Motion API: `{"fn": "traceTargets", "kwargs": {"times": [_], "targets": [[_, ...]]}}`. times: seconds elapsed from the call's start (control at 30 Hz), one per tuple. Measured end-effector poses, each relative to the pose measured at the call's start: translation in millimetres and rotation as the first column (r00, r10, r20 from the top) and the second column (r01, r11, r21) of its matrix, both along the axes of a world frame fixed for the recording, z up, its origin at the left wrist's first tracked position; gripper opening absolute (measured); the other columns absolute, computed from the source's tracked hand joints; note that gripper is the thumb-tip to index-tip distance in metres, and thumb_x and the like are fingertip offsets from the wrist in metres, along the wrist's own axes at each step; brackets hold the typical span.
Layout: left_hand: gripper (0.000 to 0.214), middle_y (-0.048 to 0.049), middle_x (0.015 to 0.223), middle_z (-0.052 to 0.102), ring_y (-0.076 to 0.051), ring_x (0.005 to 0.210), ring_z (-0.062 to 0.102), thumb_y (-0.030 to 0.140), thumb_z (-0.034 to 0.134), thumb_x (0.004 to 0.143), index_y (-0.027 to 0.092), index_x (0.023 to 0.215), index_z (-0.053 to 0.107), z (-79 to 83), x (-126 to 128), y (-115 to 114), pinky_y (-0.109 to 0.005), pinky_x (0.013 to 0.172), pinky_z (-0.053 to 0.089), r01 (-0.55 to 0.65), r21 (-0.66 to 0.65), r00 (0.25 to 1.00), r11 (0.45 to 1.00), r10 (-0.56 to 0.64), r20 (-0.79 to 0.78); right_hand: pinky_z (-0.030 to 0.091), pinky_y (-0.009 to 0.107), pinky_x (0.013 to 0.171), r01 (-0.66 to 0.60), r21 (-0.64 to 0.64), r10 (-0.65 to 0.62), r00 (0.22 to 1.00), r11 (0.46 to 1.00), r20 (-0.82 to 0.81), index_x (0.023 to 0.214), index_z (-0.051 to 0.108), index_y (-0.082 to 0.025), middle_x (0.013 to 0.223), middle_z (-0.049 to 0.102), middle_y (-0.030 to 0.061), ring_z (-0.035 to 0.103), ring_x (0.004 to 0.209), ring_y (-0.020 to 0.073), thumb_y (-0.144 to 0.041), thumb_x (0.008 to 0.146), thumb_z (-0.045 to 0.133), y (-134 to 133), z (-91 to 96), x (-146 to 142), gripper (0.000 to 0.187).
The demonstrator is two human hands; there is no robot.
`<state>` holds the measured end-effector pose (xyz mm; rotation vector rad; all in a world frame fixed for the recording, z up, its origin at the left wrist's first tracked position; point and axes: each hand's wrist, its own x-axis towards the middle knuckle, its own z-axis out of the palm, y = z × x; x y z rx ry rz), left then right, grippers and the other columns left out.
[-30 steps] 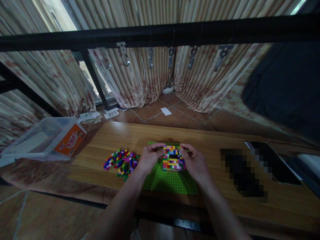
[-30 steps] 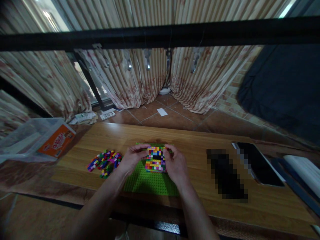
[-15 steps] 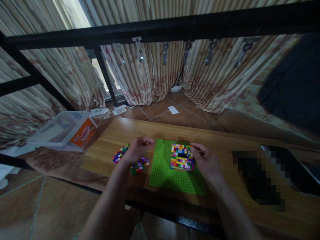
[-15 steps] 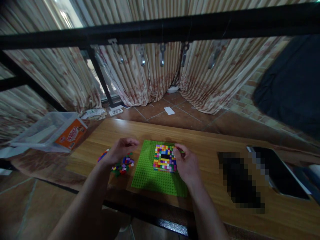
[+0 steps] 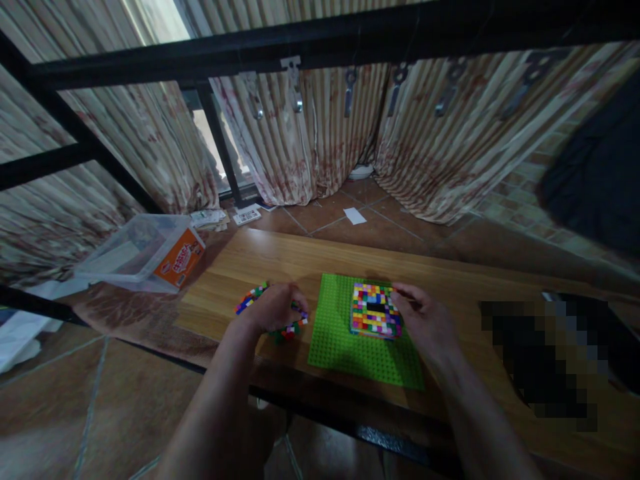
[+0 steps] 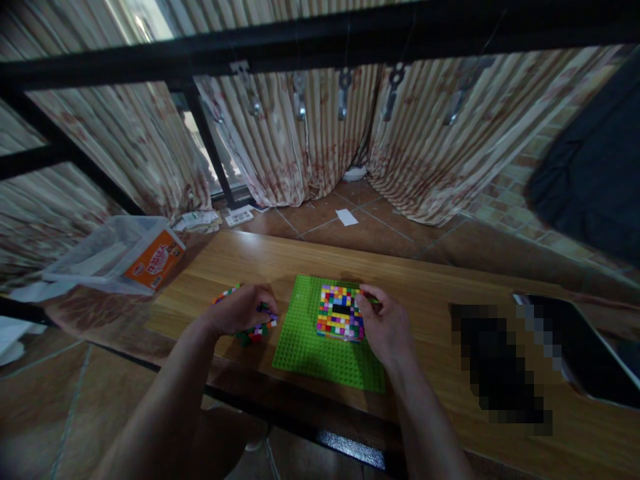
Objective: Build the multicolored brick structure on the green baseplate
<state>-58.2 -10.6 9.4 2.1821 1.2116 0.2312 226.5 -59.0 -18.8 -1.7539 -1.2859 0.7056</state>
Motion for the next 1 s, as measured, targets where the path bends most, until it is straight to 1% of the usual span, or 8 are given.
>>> {"fn": "traceTargets", "kwargs": {"times": [0.17,0.27,0.43,0.57,0.73,0.8,0.87,1.0], "targets": [[0.015,-0.0026,0.074,0.069,-0.017,0.073,0.061,0.014,0.061,0.068,0.024,0.067,0.072,0.9,4.6,-2.4,-0.025,0.070,0.043,0.002,0.054,1.000,0.999,-0.002,0.004,0.052,0.037,0.072,-0.008,-0.009,0.008,1.000,1.000,-0.015,0.105,0.067,-0.018,0.092,0.073,0.0096,0.068,0.079,0.0236,-0.045,0.079,0.055,0.4,1.9,-1.6,0.039],[0.012,-0.0033,0.079,0.068,-0.016,0.073,0.061,0.017,0.060,0.074,0.021,0.073,0.071,2.9,12.2,-3.5,-0.025,0.070,0.043,-0.033,0.069,0.996,0.997,0.027,0.091,0.051,0.038,0.073,-0.001,-0.024,0.001,1.000,1.000,-0.002,0.105,0.068,-0.019,0.096,0.073,0.0096,0.068,0.079,0.0233,-0.044,0.079,0.055,0.6,3.4,-2.8,0.039],[0.013,-0.0039,0.083,0.068,-0.016,0.078,0.061,0.021,0.056,0.081,0.020,0.080,0.069,5.6,44.6,-9.0,-0.026,0.073,0.045,-0.043,0.096,0.953,0.994,0.012,0.303,0.051,0.036,0.073,-0.010,0.005,0.010,1.000,1.000,0.008,0.105,0.068,-0.018,0.097,0.072,0.0093,0.067,0.080,0.0225,-0.044,0.080,0.054,0.9,3.0,-3.3,0.038],[0.014,-0.0025,0.086,0.070,-0.017,0.083,0.063,0.021,0.055,0.083,0.021,0.085,0.069,5.7,70.8,-12.8,-0.026,0.076,0.045,-0.090,0.134,0.939,0.987,0.039,0.343,0.051,0.036,0.073,-0.013,0.018,0.012,0.999,1.000,0.039,0.104,0.068,-0.017,0.097,0.072,0.0096,0.067,0.079,0.0221,-0.043,0.080,0.054,0.4,3.5,-3.4,0.038],[0.014,-0.0016,0.085,0.069,-0.016,0.082,0.063,0.018,0.056,0.082,0.020,0.083,0.069,4.5,84.4,-11.7,-0.026,0.076,0.045,-0.112,0.163,0.935,0.980,0.048,0.352,0.051,0.038,0.075,-0.030,0.024,0.030,0.999,0.999,0.025,0.105,0.067,-0.017,0.100,0.071,0.0098,0.067,0.081,0.0225,-0.042,0.080,0.054,-0.2,2.4,-2.8,0.037],[0.013,-0.0011,0.083,0.069,-0.015,0.080,0.062,0.017,0.056,0.081,0.020,0.081,0.069,2.6,86.8,-10.8,-0.026,0.075,0.045,-0.111,0.155,0.937,0.982,0.051,0.346,0.052,0.038,0.074,-0.038,0.028,0.037,0.999,0.999,0.009,0.106,0.066,-0.017,0.099,0.072,0.0096,0.067,0.081,0.0224,-0.042,0.080,0.055,-0.2,1.2,-2.4,0.038],[0.011,-0.0010,0.081,0.069,-0.015,0.077,0.062,0.017,0.057,0.079,0.020,0.079,0.068,-0.8,89.1,-9.7,-0.026,0.072,0.045,-0.148,0.121,0.927,0.982,0.095,0.364,0.052,0.037,0.074,-0.046,0.035,0.046,0.999,0.998,0.001,0.106,0.066,-0.017,0.099,0.072,0.0093,0.067,0.080,0.0222,-0.041,0.080,0.055,-0.4,0.6,-2.3,0.037],[0.006,-0.0008,0.074,0.066,-0.014,0.069,0.060,0.018,0.062,0.074,0.018,0.079,0.065,-10.2,94.1,-7.4,-0.024,0.066,0.045,-0.226,-0.044,0.845,0.973,0.218,0.489,0.052,0.037,0.074,-0.050,0.046,0.050,0.999,0.998,-0.013,0.107,0.066,-0.017,0.100,0.071,0.0097,0.067,0.080,0.0219,-0.042,0.081,0.055,-0.7,0.6,-2.5,0.038]]}}
